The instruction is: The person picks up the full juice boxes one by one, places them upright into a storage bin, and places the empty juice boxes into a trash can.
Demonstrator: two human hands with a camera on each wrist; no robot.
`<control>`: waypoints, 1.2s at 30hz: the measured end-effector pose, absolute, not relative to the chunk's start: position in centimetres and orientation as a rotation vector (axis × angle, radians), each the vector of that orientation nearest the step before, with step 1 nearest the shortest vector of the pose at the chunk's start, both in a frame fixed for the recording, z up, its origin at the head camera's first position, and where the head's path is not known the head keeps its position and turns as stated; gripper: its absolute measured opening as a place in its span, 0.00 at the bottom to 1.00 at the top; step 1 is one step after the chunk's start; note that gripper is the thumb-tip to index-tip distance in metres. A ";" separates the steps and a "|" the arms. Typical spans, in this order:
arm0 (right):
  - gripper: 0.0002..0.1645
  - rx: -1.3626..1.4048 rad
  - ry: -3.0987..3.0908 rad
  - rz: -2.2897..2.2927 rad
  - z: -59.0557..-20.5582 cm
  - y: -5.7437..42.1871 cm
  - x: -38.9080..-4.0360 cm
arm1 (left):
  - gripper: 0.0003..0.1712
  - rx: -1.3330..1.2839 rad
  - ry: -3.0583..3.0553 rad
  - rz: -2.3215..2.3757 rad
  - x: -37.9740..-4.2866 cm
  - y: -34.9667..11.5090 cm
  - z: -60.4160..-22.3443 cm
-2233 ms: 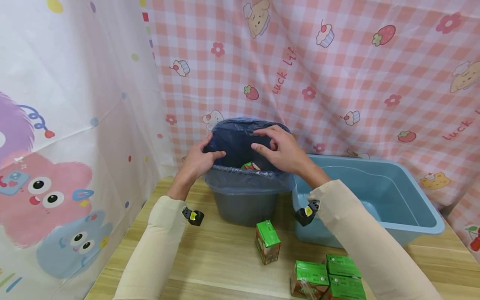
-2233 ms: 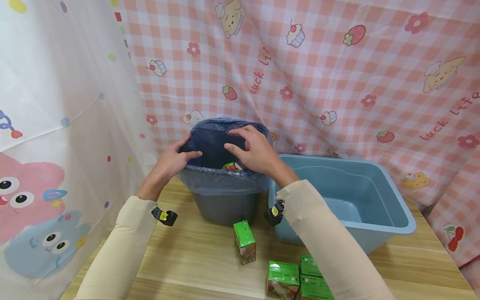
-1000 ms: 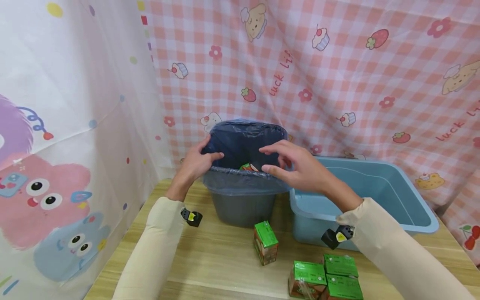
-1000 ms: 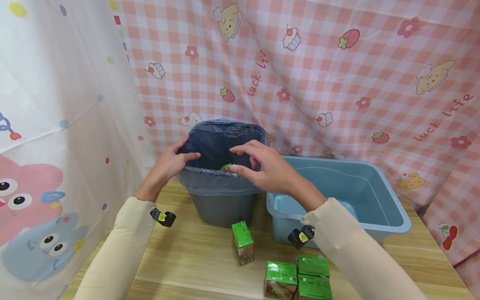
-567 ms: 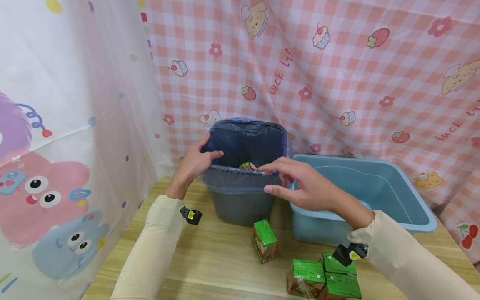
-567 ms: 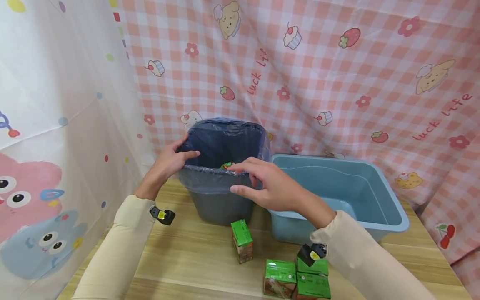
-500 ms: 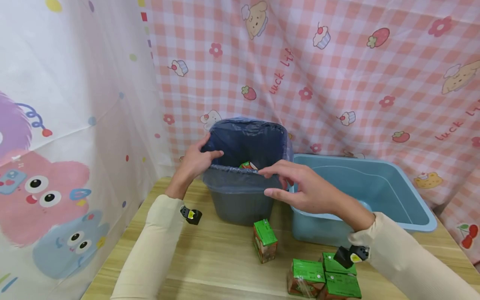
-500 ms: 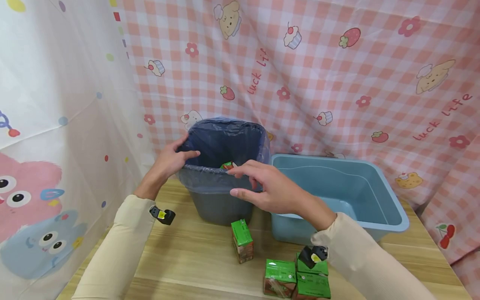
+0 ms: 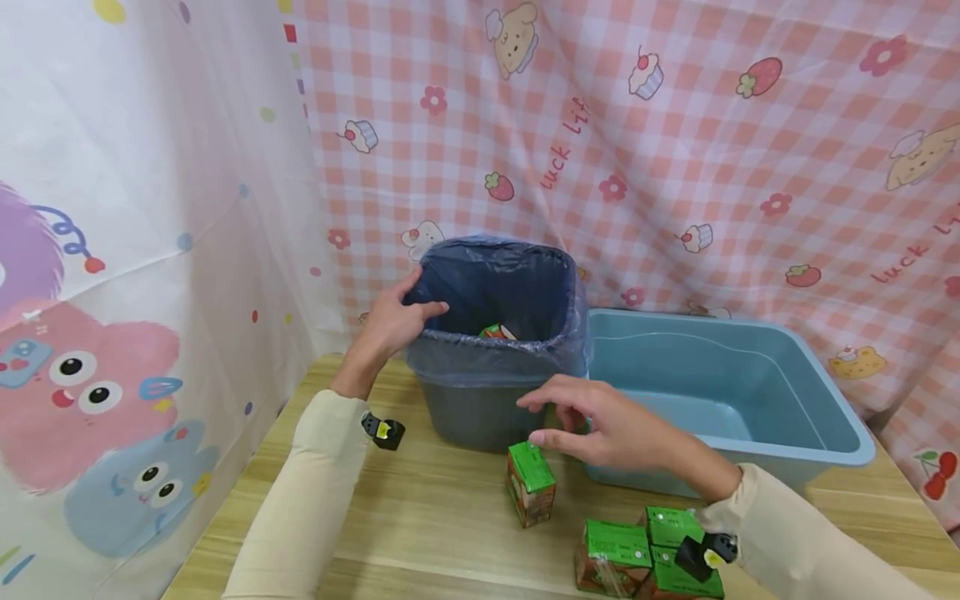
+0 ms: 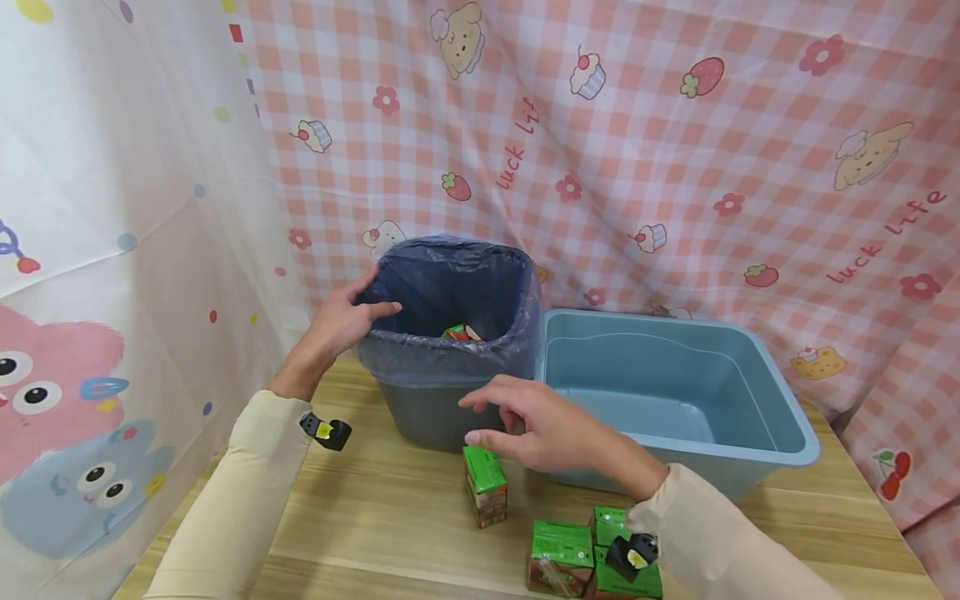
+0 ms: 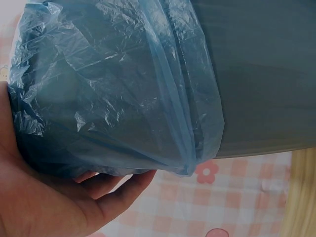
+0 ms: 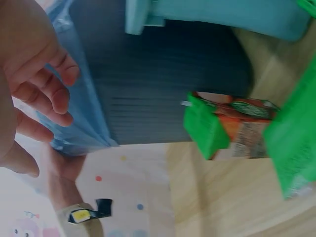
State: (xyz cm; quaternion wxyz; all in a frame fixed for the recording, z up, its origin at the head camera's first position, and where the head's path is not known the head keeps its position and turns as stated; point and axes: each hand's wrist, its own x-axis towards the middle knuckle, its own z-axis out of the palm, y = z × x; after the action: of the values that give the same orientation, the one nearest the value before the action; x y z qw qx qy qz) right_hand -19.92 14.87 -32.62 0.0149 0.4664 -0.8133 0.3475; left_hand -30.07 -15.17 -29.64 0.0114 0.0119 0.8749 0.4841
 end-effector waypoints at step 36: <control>0.36 1.377 -2.956 0.990 -39.3 14.6 -20.9 | 0.46 0.038 2.738 1.502 -30.0 -15.2 -29.7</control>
State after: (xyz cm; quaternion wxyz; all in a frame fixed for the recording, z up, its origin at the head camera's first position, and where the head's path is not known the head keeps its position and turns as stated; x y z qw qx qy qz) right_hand -20.87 14.58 -39.34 -0.1330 0.4005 -0.8596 0.2880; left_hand -30.04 -15.22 -29.72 0.0093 0.0123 0.8767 0.4808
